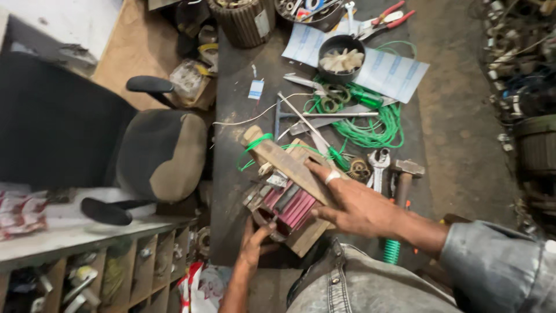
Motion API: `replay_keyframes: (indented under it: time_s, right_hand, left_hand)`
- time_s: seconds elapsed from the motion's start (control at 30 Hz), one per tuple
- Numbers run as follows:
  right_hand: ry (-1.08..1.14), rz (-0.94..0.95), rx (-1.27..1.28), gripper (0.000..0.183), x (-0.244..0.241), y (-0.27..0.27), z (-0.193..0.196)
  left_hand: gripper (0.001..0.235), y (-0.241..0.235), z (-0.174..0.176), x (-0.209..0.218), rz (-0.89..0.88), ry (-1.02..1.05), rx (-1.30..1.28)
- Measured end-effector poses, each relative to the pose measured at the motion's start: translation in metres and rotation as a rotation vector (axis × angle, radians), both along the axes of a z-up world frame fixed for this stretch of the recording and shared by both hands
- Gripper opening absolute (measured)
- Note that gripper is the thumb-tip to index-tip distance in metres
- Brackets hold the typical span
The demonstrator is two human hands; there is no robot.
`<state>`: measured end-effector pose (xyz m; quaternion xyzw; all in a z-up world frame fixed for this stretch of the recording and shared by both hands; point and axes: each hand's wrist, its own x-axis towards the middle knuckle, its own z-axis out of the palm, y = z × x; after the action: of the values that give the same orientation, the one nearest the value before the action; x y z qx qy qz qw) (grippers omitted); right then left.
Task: The person uses a hammer to tap a wooden jig holding a motor stator, then removes the stator and handles a rotor assembly. They use a screwdriver to adjust a gear on the rotor and inspect the components on a cluttered workbench.
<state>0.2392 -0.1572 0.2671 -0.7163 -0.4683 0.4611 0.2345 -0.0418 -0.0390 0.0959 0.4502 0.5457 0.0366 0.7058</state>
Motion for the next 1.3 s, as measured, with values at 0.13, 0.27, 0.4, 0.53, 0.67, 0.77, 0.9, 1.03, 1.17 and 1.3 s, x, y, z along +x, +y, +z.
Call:
replay_keyframes:
  time_s: [0.13, 0.27, 0.4, 0.53, 0.67, 0.77, 0.9, 1.03, 1.17, 1.3]
  right_hand:
    - [0.000, 0.003, 0.224, 0.092, 0.000, 0.004, -0.001]
    - [0.002, 0.018, 0.368, 0.093, -0.003, 0.005, 0.001]
    - [0.067, -0.079, -0.119, 0.097, -0.002, 0.002, 0.006]
    - [0.026, -0.031, 0.158, 0.097, -0.006, 0.003, 0.013]
    - [-0.024, -0.039, 0.148, 0.095, -0.010, 0.001, 0.021]
    - [-0.040, -0.064, 0.048, 0.095, -0.012, 0.000, 0.019]
    - [0.050, -0.053, 0.241, 0.093, -0.013, -0.004, 0.017]
    - [0.054, -0.083, 0.189, 0.094, -0.014, -0.002, 0.021]
    - [0.103, -0.089, 0.191, 0.093, -0.015, 0.001, 0.026]
    - [0.073, -0.139, 0.053, 0.100, -0.016, 0.003, 0.024]
  left_hand:
    - [0.109, 0.001, -0.010, -0.008, -0.138, -0.474, 0.314]
    - [0.120, -0.009, -0.018, -0.013, -0.200, -0.241, 0.568]
    - [0.091, -0.007, -0.027, -0.008, -0.021, -0.160, 0.136]
    - [0.082, -0.003, -0.035, 0.002, 0.188, 0.031, 0.016]
    - [0.077, -0.011, -0.041, 0.014, 0.386, 0.026, 0.026]
    - [0.081, -0.003, -0.039, 0.014, 0.366, 0.086, 0.199]
    - [0.090, 0.007, -0.024, 0.009, 0.337, 0.123, -0.103]
    - [0.102, 0.019, 0.001, 0.013, 0.307, 0.142, -0.484]
    - [0.108, 0.013, 0.014, 0.013, 0.317, 0.127, -0.596]
    - [0.104, -0.002, 0.006, 0.017, 0.331, 0.051, -0.562]
